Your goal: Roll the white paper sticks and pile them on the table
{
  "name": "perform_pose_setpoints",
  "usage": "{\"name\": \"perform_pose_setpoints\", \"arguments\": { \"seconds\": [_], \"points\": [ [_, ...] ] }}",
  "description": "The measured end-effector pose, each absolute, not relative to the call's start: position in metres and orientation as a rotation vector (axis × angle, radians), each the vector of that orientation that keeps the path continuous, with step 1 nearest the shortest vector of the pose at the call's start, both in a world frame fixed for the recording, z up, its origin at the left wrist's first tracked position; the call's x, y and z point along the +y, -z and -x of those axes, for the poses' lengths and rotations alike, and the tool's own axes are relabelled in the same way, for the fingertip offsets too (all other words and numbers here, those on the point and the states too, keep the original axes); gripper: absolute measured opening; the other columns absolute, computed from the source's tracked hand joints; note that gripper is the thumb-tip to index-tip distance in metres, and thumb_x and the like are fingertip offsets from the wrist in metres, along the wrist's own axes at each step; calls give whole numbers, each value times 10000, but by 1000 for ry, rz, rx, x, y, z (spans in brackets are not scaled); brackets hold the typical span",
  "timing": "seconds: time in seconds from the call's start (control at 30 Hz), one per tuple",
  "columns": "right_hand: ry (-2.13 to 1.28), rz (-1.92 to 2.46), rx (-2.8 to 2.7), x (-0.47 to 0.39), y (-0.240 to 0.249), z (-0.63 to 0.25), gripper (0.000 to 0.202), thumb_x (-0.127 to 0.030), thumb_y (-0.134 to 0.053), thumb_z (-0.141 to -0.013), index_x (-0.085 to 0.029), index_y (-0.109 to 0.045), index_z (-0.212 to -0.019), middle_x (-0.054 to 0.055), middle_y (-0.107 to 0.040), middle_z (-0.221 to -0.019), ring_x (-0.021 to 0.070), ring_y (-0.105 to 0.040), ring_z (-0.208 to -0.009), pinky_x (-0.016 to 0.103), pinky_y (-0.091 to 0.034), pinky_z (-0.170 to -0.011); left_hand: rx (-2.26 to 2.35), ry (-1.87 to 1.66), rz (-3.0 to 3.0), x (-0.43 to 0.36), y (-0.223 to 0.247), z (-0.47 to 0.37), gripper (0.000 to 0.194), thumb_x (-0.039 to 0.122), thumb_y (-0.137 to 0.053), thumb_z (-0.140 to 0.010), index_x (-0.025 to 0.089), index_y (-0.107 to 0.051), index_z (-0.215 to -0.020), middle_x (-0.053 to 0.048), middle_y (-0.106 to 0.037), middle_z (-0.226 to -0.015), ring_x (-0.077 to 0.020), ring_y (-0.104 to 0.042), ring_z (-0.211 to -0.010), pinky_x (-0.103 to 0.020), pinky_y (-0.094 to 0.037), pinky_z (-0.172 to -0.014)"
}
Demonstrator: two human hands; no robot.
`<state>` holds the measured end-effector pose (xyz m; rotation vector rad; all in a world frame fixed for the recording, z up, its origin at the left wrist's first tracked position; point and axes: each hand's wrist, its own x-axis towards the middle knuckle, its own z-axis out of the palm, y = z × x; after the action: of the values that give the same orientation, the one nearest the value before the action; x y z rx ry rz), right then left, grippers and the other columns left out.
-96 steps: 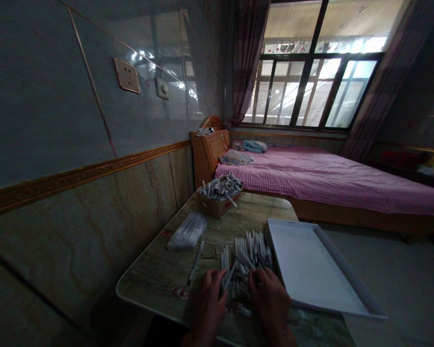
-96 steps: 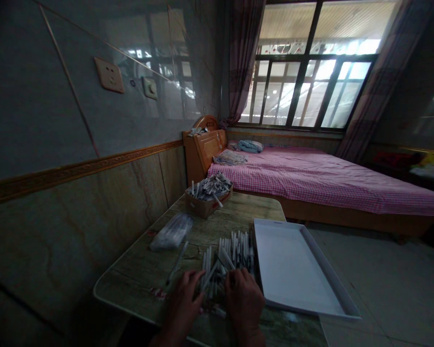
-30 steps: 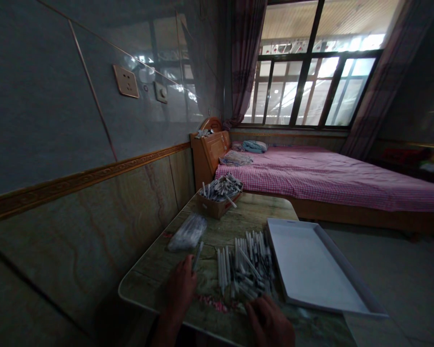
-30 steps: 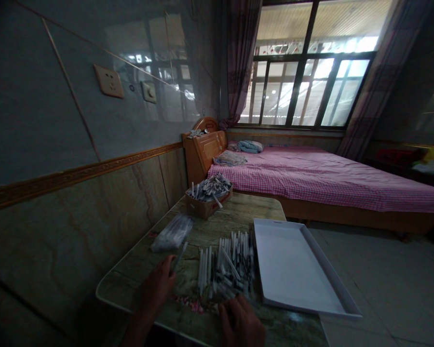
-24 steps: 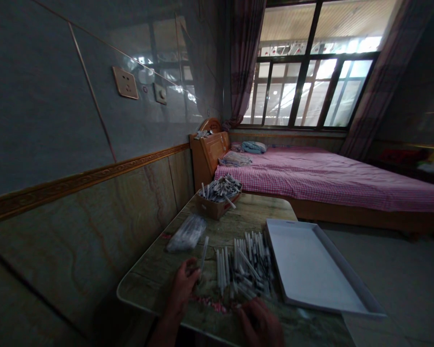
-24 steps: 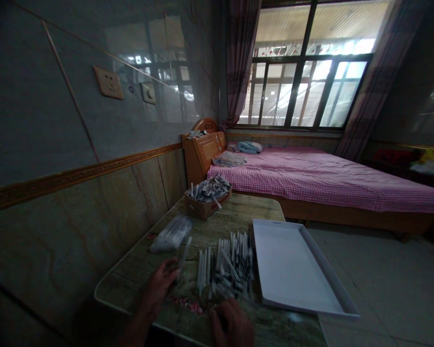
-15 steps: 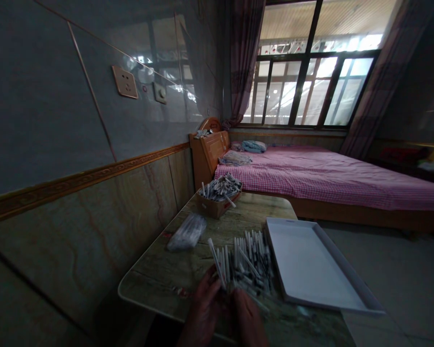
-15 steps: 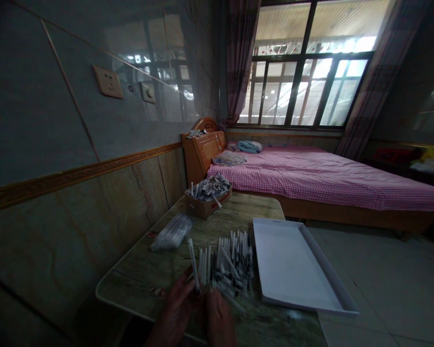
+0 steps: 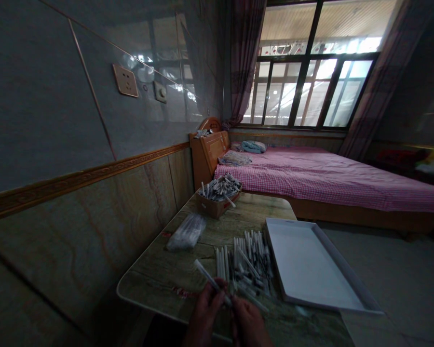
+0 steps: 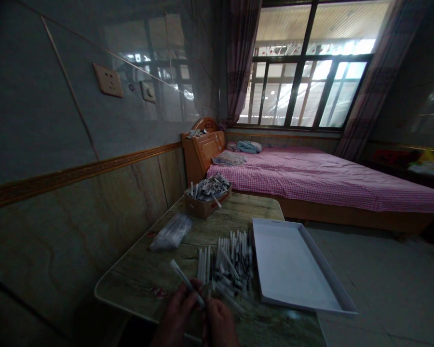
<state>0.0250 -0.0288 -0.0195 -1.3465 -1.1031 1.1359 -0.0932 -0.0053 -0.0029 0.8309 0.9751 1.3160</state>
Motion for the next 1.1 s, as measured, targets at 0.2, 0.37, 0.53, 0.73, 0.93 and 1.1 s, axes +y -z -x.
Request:
{"name": "perform_pose_setpoints", "arguments": {
  "seconds": [0.2,0.37,0.53,0.73,0.93,1.1],
  "points": [
    [-1134,1407,-1059,-26,31,-30,571,-774,-560,-760,-230,-532,-592,-46,-496,-465,118,-459,-400,219,-359,-380,959,-1306,-722,-4,4,93,502,588,-874,-518,171,-701,-735,-26,-723,-701,-186,-665,-666,-290,-534,-646],
    [-765,1443,-1339,-32,29,-36,396,-573,-606,-847,-221,-596,-666,-14,-612,-598,143,-570,-560,224,-440,-547,1030,-1357,-508,-9,4,90,502,552,-913,-446,165,-705,-690,-7,-701,-649,-176,-670,-621,-266,-533,-590],
    [-800,1382,-1322,-31,24,-33,433,-633,-531,-875,-236,-612,-723,-3,-643,-662,163,-599,-621,233,-474,-580,1036,-1349,-449,-10,2,93,517,538,-925,-431,156,-719,-711,-24,-726,-676,-181,-686,-642,-268,-550,-607],
    [-907,1447,-1276,-25,19,-25,534,-717,-465,-837,-230,-565,-643,0,-608,-626,166,-578,-613,247,-460,-589,1050,-1381,-416,-9,5,94,548,516,-939,-406,151,-733,-758,-43,-755,-713,-194,-703,-664,-269,-555,-613],
    [-997,1450,-1189,-24,8,-24,492,-698,-465,-822,-238,-552,-670,-5,-602,-645,168,-572,-626,253,-462,-587,1038,-1416,-388,-10,4,92,535,499,-944,-406,151,-733,-754,-49,-765,-727,-208,-716,-668,-273,-557,-603],
    [-1046,1463,-1164,-20,-1,-22,529,-746,-487,-748,-243,-490,-585,-14,-541,-546,159,-528,-526,253,-418,-499,1039,-1434,-373,-9,4,90,553,494,-949,-386,151,-732,-762,-39,-758,-697,-212,-718,-654,-278,-564,-599]
  ]
}}
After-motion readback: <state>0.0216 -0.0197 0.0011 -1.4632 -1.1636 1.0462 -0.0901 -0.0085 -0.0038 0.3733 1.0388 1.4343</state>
